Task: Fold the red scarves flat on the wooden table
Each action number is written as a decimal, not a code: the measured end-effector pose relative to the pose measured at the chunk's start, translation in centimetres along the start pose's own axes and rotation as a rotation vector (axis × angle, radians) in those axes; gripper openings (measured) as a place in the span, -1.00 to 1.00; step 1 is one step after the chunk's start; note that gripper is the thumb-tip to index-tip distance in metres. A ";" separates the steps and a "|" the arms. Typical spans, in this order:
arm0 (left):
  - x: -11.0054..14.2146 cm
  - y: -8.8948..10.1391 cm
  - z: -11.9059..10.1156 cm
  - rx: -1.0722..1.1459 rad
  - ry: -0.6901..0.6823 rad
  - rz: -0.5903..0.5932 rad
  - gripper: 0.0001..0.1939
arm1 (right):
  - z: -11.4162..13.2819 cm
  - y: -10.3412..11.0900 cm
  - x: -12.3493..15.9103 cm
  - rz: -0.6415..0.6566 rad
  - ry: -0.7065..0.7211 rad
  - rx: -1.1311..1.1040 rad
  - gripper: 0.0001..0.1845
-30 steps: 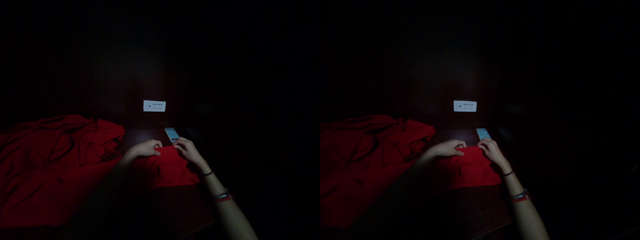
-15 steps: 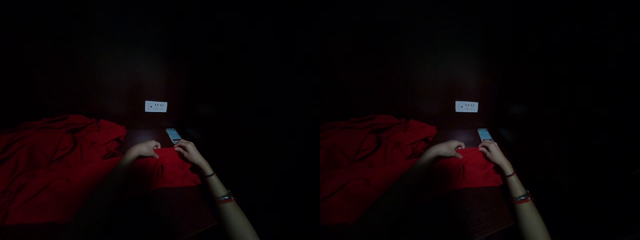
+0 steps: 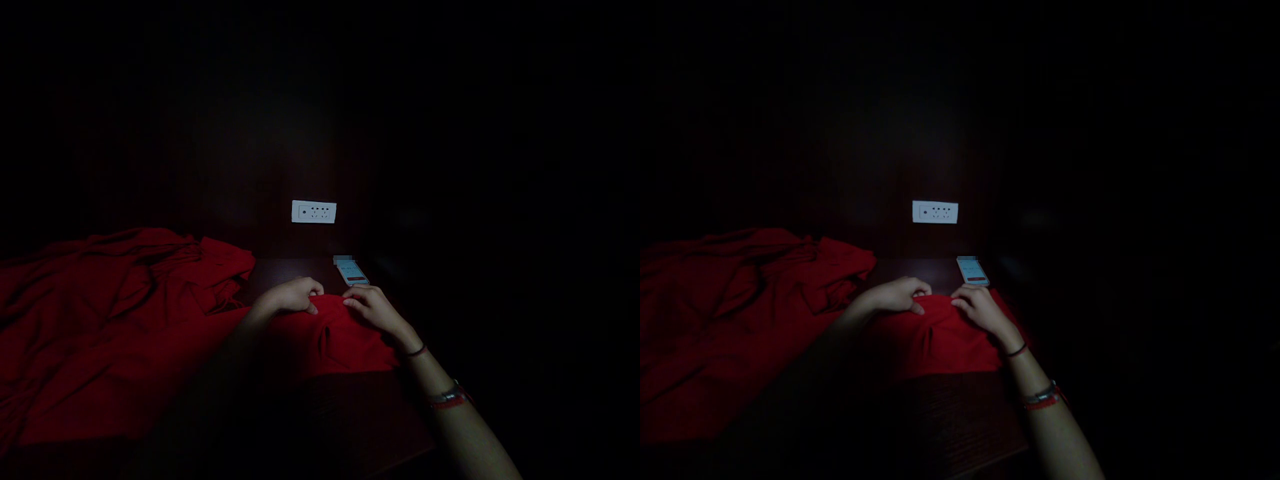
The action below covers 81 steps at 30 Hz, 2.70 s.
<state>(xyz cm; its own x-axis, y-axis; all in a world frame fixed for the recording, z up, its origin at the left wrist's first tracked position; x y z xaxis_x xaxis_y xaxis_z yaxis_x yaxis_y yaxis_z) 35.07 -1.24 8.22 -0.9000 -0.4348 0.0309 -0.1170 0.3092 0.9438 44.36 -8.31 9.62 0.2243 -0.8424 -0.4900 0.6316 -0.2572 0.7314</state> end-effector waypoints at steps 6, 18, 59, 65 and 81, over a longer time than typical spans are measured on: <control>0.5 0.6 0.5 0.149 -0.037 0.018 -0.87 | -0.3 0.7 0.0 -0.065 0.013 0.041 -0.82; 0.1 1.9 -0.5 0.048 -0.119 -0.238 -0.77 | -0.1 1.1 0.1 -0.102 0.027 0.094 -0.79; 1.8 3.6 0.9 0.124 0.018 -0.139 -0.84 | -0.2 2.8 0.5 -0.220 0.054 0.118 -0.79; 2.0 4.7 -0.1 0.142 0.004 -0.249 -0.85 | -0.6 2.9 0.5 -0.239 0.013 0.093 -0.79; 3.4 3.7 1.9 0.382 -0.002 -0.029 -0.56 | -2.8 2.7 0.3 -0.163 -0.121 -0.171 -0.81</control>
<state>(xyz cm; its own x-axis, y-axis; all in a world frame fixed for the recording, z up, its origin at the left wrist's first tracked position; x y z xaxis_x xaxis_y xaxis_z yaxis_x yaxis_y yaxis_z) 30.77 -0.01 11.16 -0.8950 -0.4461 0.0052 -0.2896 0.5898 0.7538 48.22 -7.92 10.07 0.0253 -0.8495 -0.5271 0.7704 -0.3194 0.5517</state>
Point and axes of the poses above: each hand's wrist, its own x-axis away from the middle knuckle, its own y-axis out of the back of the hand, z = x × y, the point moved 8 cm from there along -x, towards the middle knuckle, and after that the axes turned 9 degrees about -x, right-handed, at the moved point
